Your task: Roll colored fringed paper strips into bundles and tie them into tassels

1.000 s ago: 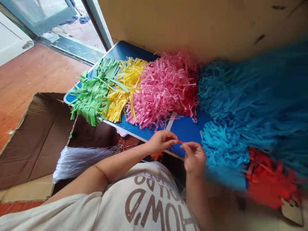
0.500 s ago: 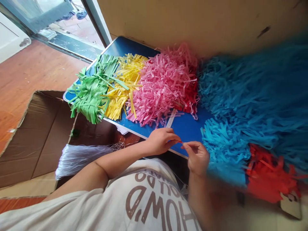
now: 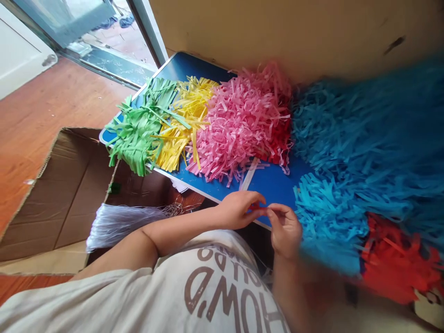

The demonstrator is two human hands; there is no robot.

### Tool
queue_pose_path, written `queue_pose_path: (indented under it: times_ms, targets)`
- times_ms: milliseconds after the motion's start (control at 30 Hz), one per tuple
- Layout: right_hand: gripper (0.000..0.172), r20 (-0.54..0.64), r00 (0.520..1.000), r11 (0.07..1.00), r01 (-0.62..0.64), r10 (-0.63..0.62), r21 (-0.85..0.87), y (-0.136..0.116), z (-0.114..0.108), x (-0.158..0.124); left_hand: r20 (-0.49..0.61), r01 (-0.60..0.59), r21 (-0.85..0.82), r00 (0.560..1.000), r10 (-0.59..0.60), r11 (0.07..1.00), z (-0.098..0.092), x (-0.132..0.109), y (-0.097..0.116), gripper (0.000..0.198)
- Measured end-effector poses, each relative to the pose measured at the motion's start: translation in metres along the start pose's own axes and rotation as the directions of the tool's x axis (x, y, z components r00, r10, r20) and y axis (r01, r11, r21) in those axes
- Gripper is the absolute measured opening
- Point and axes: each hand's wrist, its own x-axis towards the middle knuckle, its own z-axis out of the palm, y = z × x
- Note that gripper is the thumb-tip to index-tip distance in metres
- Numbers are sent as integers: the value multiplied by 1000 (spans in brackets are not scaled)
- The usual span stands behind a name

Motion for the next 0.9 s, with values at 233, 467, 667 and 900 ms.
queue_pose_path:
  times_ms: [233,467,667,900]
  targets:
    - [34,-41,999,996,-29,26,-81,3,-5,-3,31,-16,-19,999,17,1000,2,0,-5,17]
    - [33,-18,1000,999,-23,22,-44,20,-6,-2,3,7,-83,1000,-7,997,5,0,-13,13]
    - [25,65,994,996,-85,83,38,15,3,2,-17,-45,-188,999,43,981,-6,-4,-18,20]
    - [18,110,978,972,191,-177,-134,-13,8,7,60,-142,8,988,142,990,-13,7,-10,23]
